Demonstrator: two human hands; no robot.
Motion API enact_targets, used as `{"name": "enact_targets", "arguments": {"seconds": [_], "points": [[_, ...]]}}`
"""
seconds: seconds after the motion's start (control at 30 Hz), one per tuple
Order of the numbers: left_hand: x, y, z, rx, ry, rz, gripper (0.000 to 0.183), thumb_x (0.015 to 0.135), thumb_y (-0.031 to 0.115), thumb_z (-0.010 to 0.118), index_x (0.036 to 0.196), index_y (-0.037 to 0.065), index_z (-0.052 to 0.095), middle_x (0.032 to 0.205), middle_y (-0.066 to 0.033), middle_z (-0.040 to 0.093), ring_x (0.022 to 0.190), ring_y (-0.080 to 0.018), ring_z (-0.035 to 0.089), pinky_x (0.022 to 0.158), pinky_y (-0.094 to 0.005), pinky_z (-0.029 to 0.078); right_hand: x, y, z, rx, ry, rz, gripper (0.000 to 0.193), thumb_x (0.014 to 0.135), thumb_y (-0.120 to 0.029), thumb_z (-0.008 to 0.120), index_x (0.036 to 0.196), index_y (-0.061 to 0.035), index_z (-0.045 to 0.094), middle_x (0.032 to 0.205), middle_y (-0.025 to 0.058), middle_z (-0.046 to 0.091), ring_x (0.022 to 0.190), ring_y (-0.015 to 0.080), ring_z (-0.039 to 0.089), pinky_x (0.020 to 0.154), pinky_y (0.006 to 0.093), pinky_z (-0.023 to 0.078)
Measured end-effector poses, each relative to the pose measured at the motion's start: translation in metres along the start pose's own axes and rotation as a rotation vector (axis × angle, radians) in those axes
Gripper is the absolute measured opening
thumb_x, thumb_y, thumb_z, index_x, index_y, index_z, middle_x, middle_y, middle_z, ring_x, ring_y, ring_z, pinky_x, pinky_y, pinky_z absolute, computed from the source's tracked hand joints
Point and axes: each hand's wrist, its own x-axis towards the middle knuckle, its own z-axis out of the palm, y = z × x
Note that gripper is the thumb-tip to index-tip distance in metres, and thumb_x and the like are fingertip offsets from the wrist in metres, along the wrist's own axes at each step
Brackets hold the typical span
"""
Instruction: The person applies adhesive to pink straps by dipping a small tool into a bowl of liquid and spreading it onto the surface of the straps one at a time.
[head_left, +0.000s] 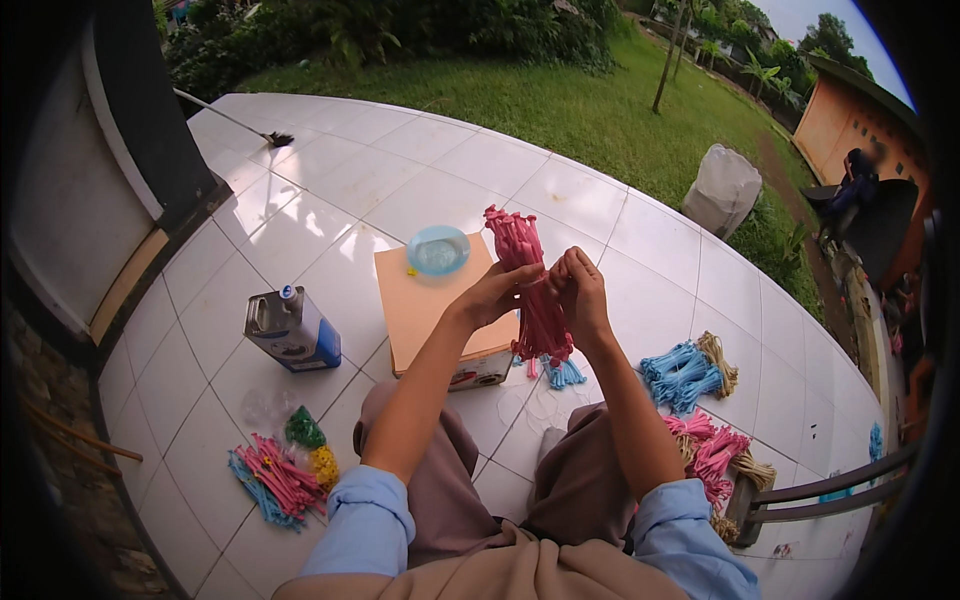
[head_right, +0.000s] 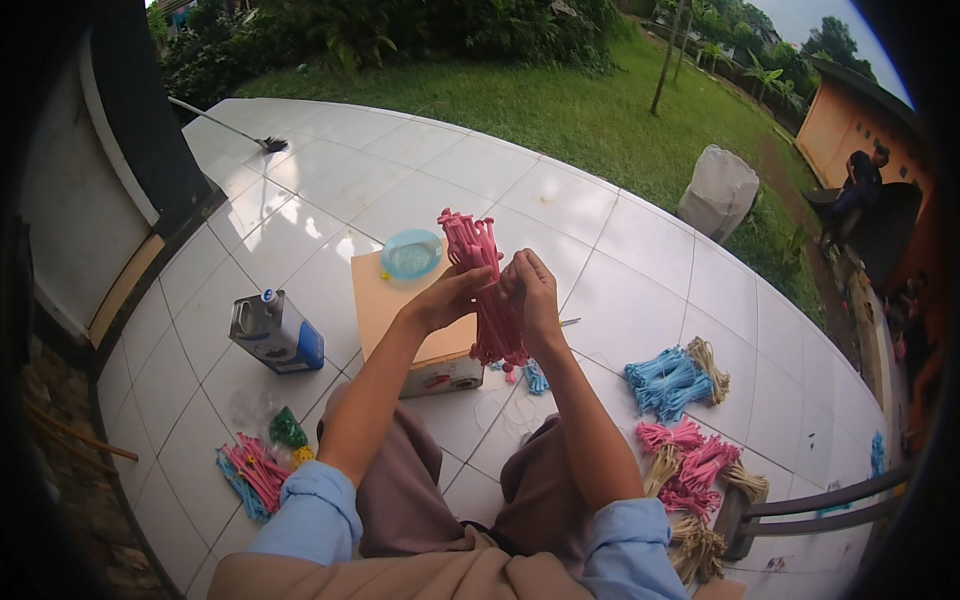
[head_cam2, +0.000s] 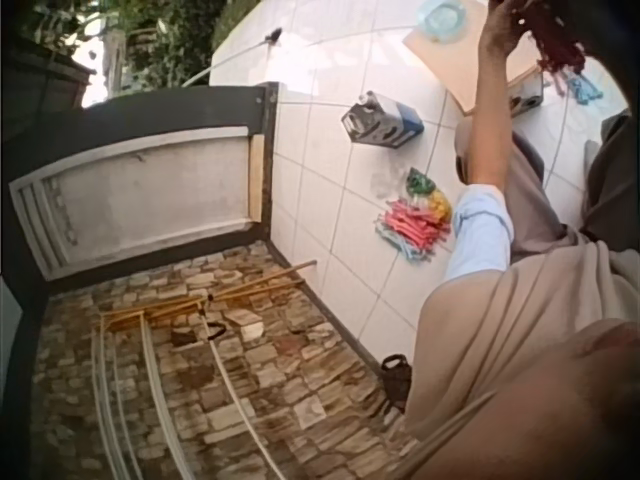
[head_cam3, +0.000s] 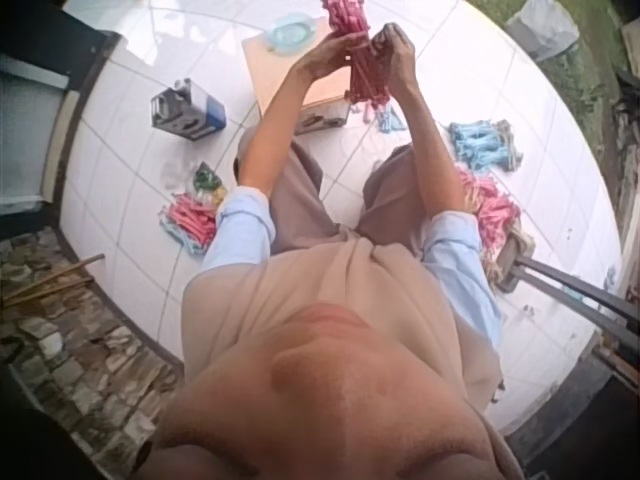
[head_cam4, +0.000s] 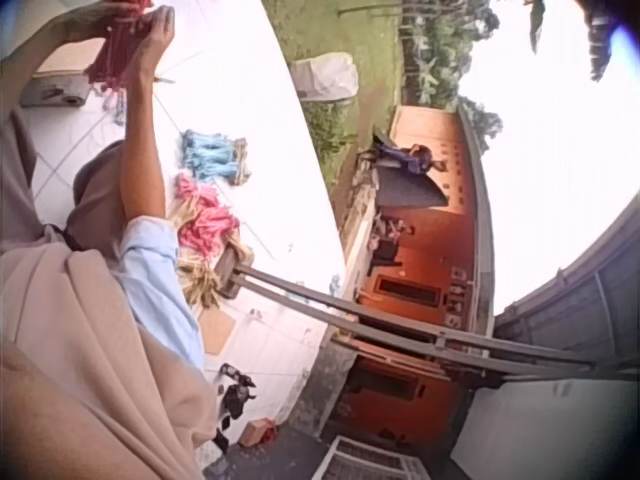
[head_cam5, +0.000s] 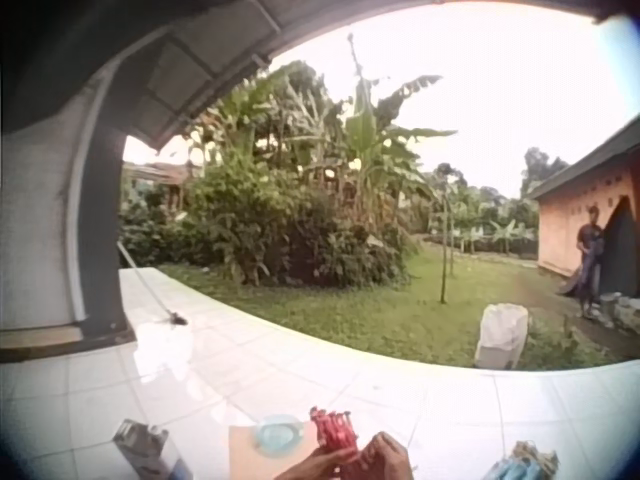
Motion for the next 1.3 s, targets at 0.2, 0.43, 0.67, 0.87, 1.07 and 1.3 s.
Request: {"name": "enact_targets", "arguments": {"seconds": [0.2, 0.43, 0.67, 0.87, 1.07, 1.3], "points": [[0.008, -0.016, 0.004, -0.039, -0.124, -0.066, 0.044, 0.083, 0.03, 0.059, 0.112, -0.001, 0.046, 0.099, -0.0078, 0.055, 0.089, -0.0155, 0.056, 0.08, -0.032, 0.047, -0.001, -0.018, -0.029, 0.199, 0.169, -0.106, 0.024, 0.09, -0.023, 0.045, 0.071, -0.0105, 0.036, 0.062, 0.0004, 0.034, 0.057, 0.0139, 0.038, 0.056, 0.0269, 0.032], [0.016, -0.037, 0.029, -0.112, -0.125, -0.097, 0.05, 0.082, 0.03, 0.062, 0.115, 0.001, 0.039, 0.1, -0.0106, 0.054, 0.094, -0.0204, 0.057, 0.086, -0.0368, 0.047, -0.013, -0.038, -0.048, 0.079, 0.235, -0.185, 0.025, 0.091, -0.023, 0.042, 0.071, -0.0092, 0.038, 0.06, 0.0012, 0.036, 0.055, 0.0141, 0.04, 0.054, 0.0272, 0.034], [0.024, -0.045, 0.029, -0.084, -0.045, -0.198, 0.056, 0.082, 0.035, 0.061, 0.118, 0.001, 0.036, 0.095, -0.0126, 0.054, 0.089, -0.0239, 0.058, 0.082, -0.0388, 0.049, -0.018, -0.041, -0.073, -0.129, 0.395, -0.185, 0.026, 0.092, -0.023, 0.042, 0.07, -0.0088, 0.039, 0.06, 0.0017, 0.037, 0.05, 0.0135, 0.039, 0.048, 0.0262, 0.035], [0.007, -0.027, 0.043, -0.161, -0.208, -0.215, 0.05, 0.083, 0.026, 0.059, 0.12, 0.001, 0.036, 0.1, -0.0129, 0.055, 0.089, -0.0209, 0.059, 0.081, -0.037, 0.049, -0.023, -0.054, -0.079, 0.042, 0.527, -0.33, 0.025, 0.091, -0.022, 0.042, 0.07, -0.0091, 0.039, 0.059, 0.0014, 0.037, 0.052, 0.0143, 0.041, 0.05, 0.027, 0.034], [0.004, -0.029, 0.039, -0.067, -0.078, -0.25, 0.044, 0.082, 0.027, 0.061, 0.112, 0.003, 0.04, 0.099, -0.01, 0.055, 0.093, -0.0213, 0.058, 0.082, -0.0352, 0.048, -0.022, -0.054, -0.076, 0.019, 0.567, -0.41, 0.026, 0.092, -0.021, 0.041, 0.07, -0.0074, 0.039, 0.062, 0.0025, 0.039, 0.052, 0.0148, 0.041, 0.048, 0.0275, 0.036], [0.016, -0.036, 0.038, -0.033, 0.127, -0.082, 0.047, 0.082, 0.033, 0.061, 0.114, 0.004, 0.042, 0.103, -0.0111, 0.053, 0.093, -0.0243, 0.058, 0.084, -0.039, 0.048, -0.022, -0.067, -0.095, 0.04, 0.792, -0.582, 0.026, 0.093, -0.02, 0.038, 0.07, -0.0078, 0.038, 0.064, 0.0022, 0.039, 0.054, 0.0136, 0.043, 0.054, 0.0277, 0.039]]}}
